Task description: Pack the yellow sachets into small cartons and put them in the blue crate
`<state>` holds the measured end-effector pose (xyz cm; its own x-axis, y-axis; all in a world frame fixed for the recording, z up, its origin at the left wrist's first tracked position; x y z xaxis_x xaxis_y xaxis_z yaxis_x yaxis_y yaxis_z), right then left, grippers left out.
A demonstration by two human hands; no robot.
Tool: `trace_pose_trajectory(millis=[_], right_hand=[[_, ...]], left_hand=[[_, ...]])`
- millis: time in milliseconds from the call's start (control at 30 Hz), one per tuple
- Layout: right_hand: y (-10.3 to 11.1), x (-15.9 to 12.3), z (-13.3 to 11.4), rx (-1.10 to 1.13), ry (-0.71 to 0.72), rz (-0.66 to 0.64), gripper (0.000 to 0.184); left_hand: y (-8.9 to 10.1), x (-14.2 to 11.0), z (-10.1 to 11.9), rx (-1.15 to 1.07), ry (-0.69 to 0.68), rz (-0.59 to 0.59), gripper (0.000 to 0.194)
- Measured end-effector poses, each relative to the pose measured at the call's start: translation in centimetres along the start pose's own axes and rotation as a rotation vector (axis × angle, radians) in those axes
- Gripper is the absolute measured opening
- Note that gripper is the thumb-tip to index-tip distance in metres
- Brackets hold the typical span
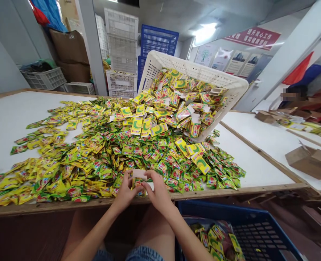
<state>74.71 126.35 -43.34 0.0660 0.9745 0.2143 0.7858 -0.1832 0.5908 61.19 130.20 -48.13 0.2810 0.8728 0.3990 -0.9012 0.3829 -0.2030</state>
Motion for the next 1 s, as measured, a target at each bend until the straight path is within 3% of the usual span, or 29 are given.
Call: trace_pose_trajectory(millis=[133, 333, 433, 567, 733, 1000], right_hand=[[-0.5, -0.5, 1.3, 0.173, -0.043, 0.042, 0.017], [0.0, 0.2, 0.4, 0.099, 0.038, 0.011, 0.020], [0.0, 0.4, 0.3, 0.125, 0.033, 0.073, 0.018], [-0.7, 0.0, 1.1, 0.189, -0.043, 0.126, 0.023], [-1.0, 0.2, 2.4, 0.132, 0.024, 0.102, 0.017], [-0.9, 1.1, 2.4, 0.105, 0.039, 0.069, 0.014]], left_hand=[[0.0, -1.2, -0.3, 0.024, -0.076, 0.052, 0.047], [0.5, -0.4, 0.0, 0.301, -0.148, -0.026, 0.007], [0.7, 0.1, 0.6, 0.282, -0.183, 0.004, 0.009], [0.5, -0.3, 0.5, 0.186, -0.150, 0.056, 0.033], [0.2, 0.5, 0.2, 0.260, -0.198, -0.057, 0.017], [0.5, 1.4, 1.1, 0.356, -0.193, -0.053, 0.017]])
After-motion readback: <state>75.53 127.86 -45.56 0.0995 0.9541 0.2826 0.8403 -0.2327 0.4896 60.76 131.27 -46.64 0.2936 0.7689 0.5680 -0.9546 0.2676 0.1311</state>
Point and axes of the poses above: each hand's wrist, its own x-axis towards the middle knuckle, its own y-axis out of the back of the hand, z = x × y, the point moved 1 cm from there along x, towards the middle knuckle, and after that the axes turned 13 degrees about -y, right-handed, at the moved point
